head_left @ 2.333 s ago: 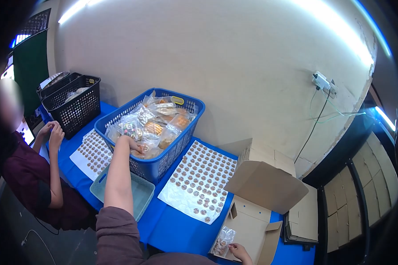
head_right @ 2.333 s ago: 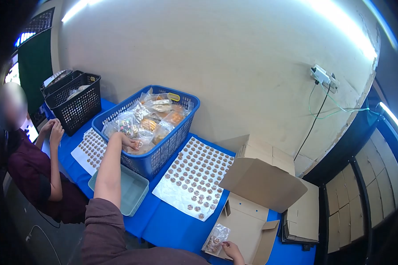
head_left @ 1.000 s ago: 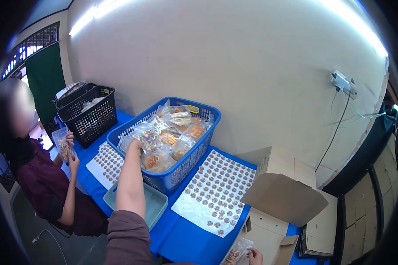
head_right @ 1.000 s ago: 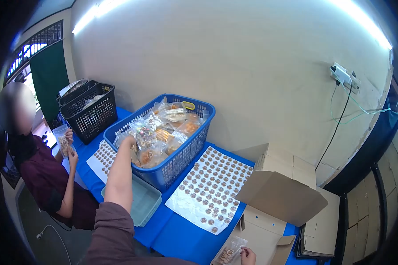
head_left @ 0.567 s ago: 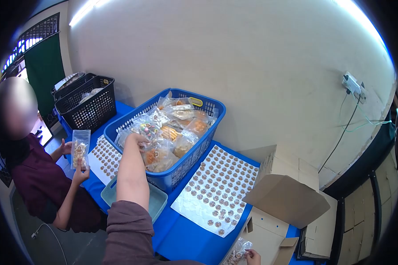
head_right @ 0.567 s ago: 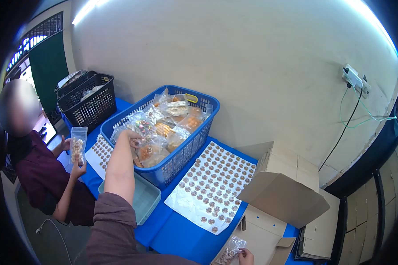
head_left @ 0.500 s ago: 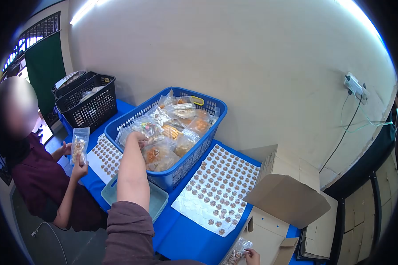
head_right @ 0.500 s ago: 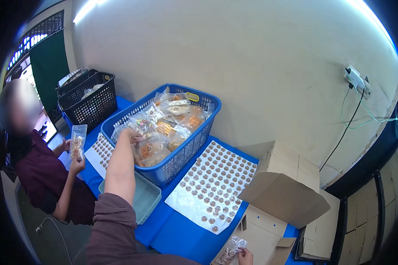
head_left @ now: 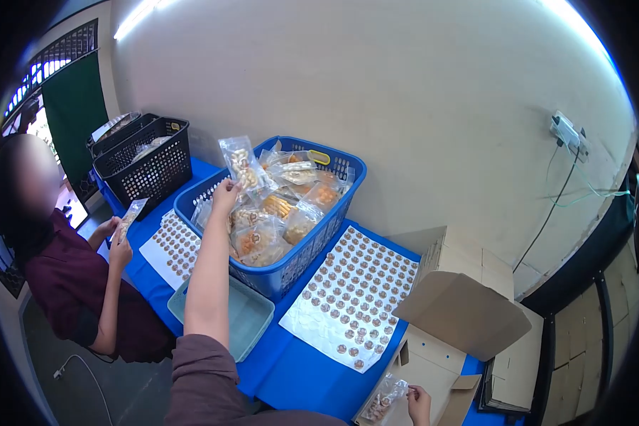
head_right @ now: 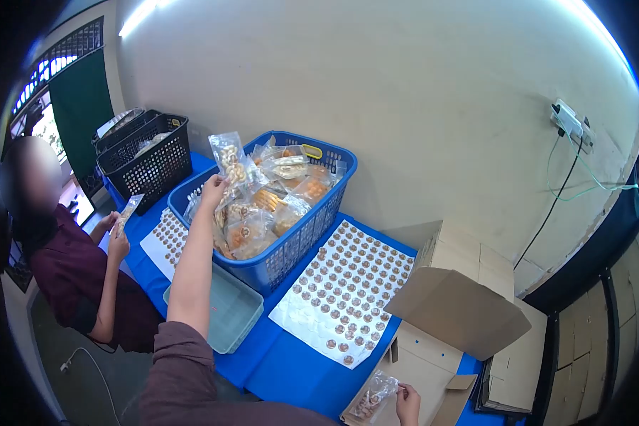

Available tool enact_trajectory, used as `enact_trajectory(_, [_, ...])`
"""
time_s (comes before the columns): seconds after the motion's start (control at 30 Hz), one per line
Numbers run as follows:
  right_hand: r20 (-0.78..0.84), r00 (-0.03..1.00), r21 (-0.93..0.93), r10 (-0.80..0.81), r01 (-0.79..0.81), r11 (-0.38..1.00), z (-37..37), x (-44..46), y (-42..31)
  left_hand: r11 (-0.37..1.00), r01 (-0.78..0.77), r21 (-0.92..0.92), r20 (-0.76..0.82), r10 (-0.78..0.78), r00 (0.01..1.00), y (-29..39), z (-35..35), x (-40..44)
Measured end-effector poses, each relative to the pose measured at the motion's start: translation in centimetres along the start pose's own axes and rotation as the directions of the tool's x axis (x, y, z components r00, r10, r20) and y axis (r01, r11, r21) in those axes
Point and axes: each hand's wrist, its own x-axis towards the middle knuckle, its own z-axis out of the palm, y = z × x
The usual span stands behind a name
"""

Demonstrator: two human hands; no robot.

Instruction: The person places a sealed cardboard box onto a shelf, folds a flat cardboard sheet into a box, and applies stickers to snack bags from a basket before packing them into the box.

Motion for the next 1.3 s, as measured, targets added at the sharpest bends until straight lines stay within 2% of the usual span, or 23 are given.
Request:
enact_trajectory(0.13, [-0.027,0.999,0.052,0.019,-0.017,0.999,0.7,-0.7,0.5,0.954,-0.299,-0.02,-0.025,0.298,0.954,8.2,0.6,-6.6])
enact_trajectory(0.27, [-0.048,0.997,0.171,-0.068,0.075,0.982,-0.9,-0.8,-6.0,0.958,-0.193,-0.212,0.287,0.25,0.925,16.5,1.8,-21.7])
enact_trajectory(0.3, [-0.046,0.994,0.216,-0.097,0.105,0.971,-1.2,-0.8,-7.5,0.87,-0.227,-0.438,0.333,0.392,0.858,16.6,3.1,-25.6])
enact_trajectory(0.33, [-0.054,0.995,0.218,-0.087,0.097,0.971,-1.6,-0.9,-8.9,0.883,-0.257,-0.392,0.463,0.431,0.775,16.2,3.6,-28.9])
enact_trajectory(0.4, [0.013,0.989,0.489,-0.146,0.122,0.864,-2.3,-1.4,-11.5,0.913,-0.099,-0.396,0.698,0.37,0.613,16.3,4.7,-36.4])
enact_trajectory(0.43, [0.004,0.991,0.49,-0.136,0.117,0.864,-2.5,-2.0,-13.2,0.926,0.009,-0.379,0.794,0.32,0.518,16.6,4.9,-39.6])
enact_trajectory(0.47, [-0.095,0.979,0.605,-0.182,0.202,0.77,-2.4,-2.8,-15.1,0.928,0.039,-0.369,0.841,0.316,0.438,16.5,5.1,-42.2])
enact_trajectory(0.5, [-0.2,0.957,0.696,-0.212,0.291,0.657,-2.4,-3.4,-16.3,0.911,-0.044,-0.409,0.832,0.393,0.393,16.3,5.2,-44.4])
enact_trajectory(0.6, [-0.058,0.982,0.639,-0.178,0.173,0.749,-2.3,-4.4,-16.9,0.943,0.012,-0.333,0.937,0.33,0.115,16.1,4.6,-47.2])
enact_trajectory(0.63, [-0.038,0.989,0.619,-0.142,0.135,0.773,-2.4,-4.6,-17.3,0.943,0.013,-0.332,0.939,0.329,0.104,15.3,4.7,-48.2])
enact_trajectory(0.7, [-0.003,0.982,0.536,-0.19,0.162,0.829,-1.8,-5.2,-17.1,0.907,0.091,-0.412,0.859,0.353,0.37,13.6,4.7,-49.9])
enact_trajectory(0.77, [0.007,0.958,0.358,-0.288,0.267,0.895,-1.0,-6.0,-17.5,0.894,0.176,-0.413,0.871,0.331,0.362,12.3,4.5,-50.8])
enact_trajectory(0.9, [-0.012,0.943,0.393,-0.332,0.31,0.866,1.3,-6.8,-17.0,0.855,0.427,-0.294,0.94,0.179,0.29,13.1,2.9,-51.3])
enact_trajectory(0.93, [-0.075,0.925,0.288,-0.374,0.379,0.88,1.2,-6.9,-17.1,0.817,0.517,-0.257,0.954,0.128,0.272,13.3,3.0,-51.5])
enact_trajectory(0.97, [-0.134,0.899,0.172,-0.417,0.435,0.884,1.1,-7.0,-17.2,0.787,0.474,-0.395,0.905,0.243,0.35,13.6,2.9,-51.9])
enact_trajectory(1.0, [-0.137,0.9,0.168,-0.414,0.433,0.886,1.0,-7.2,-17.2,0.785,0.476,-0.396,0.905,0.247,0.346,13.7,2.8,-51.8])
enact_trajectory(1.03, [0.022,0.972,0.476,-0.233,0.195,0.857,0.9,-7.6,-17.2,0.822,0.459,-0.336,0.927,0.204,0.314,13.6,2.5,-51.7])
enact_trajectory(1.07, [0.227,0.97,0.696,-0.091,-0.096,0.712,0.8,-7.9,-17.2,0.855,0.441,-0.275,0.947,0.16,0.28,13.6,2.4,-51.6])
enact_trajectory(1.1, [0.22,0.972,0.693,-0.078,-0.099,0.714,0.8,-8.0,-17.1,0.852,0.446,-0.274,0.949,0.165,0.267,13.6,2.4,-51.7])
enact_trajectory(1.17, [0.237,0.963,0.773,-0.127,-0.107,0.625,1.2,-7.7,-16.5,0.784,0.522,-0.335,0.912,0.13,0.39,13.8,2.6,-51.8])
enact_trajectory(1.2, [0.224,0.969,0.772,-0.104,-0.112,0.625,1.2,-7.6,-16.5,0.782,0.531,-0.326,0.921,0.135,0.366,13.9,2.8,-51.9])
enact_trajectory(1.27, [0.219,0.962,0.817,-0.166,-0.088,0.569,1.3,-7.5,-16.7,0.692,0.534,-0.486,0.836,0.191,0.514,14.4,3.1,-52.1])
enact_trajectory(1.3, [0.174,0.968,0.8,-0.183,-0.031,0.599,1.6,-7.7,-16.9,0.726,0.489,-0.482,0.821,0.18,0.543,15.3,3.1,-52.1])
